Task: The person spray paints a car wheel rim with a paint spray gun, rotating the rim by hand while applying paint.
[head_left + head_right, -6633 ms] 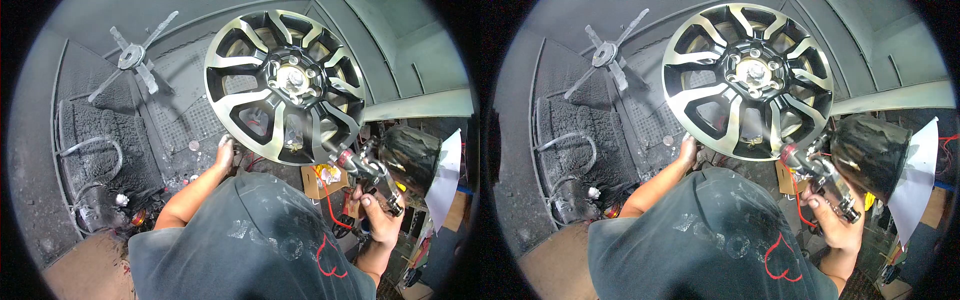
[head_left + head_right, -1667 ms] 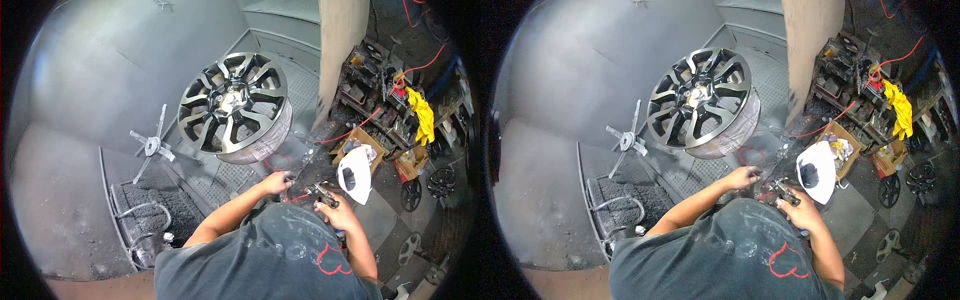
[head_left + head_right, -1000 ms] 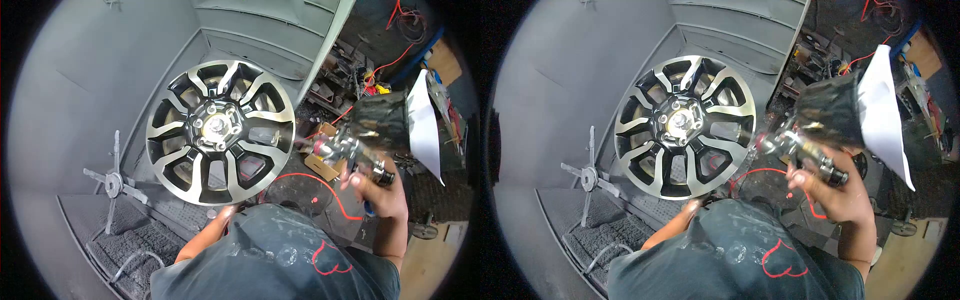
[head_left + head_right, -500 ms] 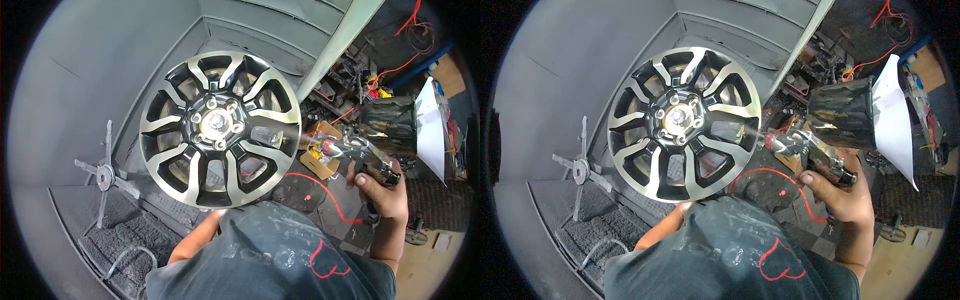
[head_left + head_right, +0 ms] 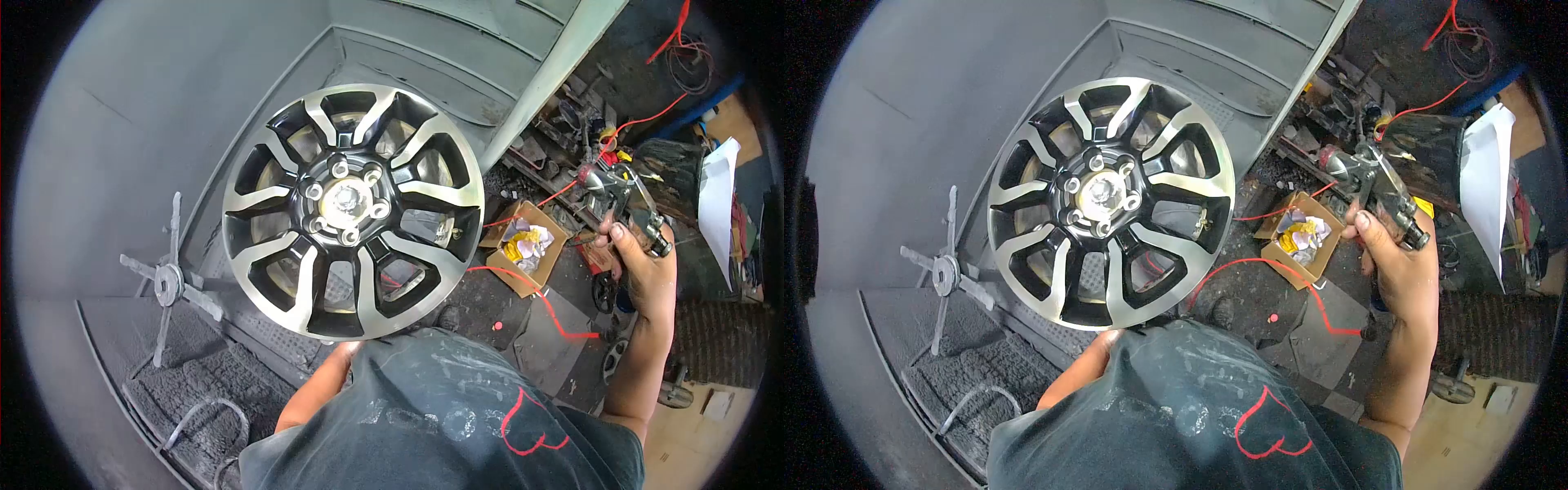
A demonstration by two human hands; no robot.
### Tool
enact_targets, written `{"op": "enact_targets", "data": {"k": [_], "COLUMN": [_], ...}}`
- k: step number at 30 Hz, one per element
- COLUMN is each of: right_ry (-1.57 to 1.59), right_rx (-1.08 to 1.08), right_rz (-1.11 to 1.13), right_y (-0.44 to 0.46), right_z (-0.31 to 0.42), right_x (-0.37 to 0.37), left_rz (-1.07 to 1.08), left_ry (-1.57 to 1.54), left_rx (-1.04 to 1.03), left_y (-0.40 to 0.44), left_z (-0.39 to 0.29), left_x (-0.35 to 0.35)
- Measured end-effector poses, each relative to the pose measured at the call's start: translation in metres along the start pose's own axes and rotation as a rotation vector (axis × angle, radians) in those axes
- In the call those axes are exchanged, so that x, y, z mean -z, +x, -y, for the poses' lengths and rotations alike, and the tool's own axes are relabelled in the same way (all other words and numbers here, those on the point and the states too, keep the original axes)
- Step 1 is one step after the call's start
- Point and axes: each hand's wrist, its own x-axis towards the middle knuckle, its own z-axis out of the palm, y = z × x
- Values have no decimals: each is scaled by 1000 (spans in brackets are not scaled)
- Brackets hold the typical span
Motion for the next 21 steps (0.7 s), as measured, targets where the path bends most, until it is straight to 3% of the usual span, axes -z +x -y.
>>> {"op": "enact_targets", "data": {"k": [10, 14, 17, 21], "right_ry": [160, 109, 94, 74], "right_rx": [-148, -95, 54, 63], "right_rz": [290, 328, 192, 131], "right_y": [-33, -24, -13, -2], "right_z": [34, 35, 21, 15], "right_x": [-12, -27, -37, -28], "left_rz": [-9, -24, -40, -92], "left_ry": [21, 32, 43, 72], "left_rx": [-57, -100, -147, -218], "left_y": [0, -7, -12, -12], "left_z": [4, 3, 1, 6], "left_x": [20, 37, 49, 78]}}
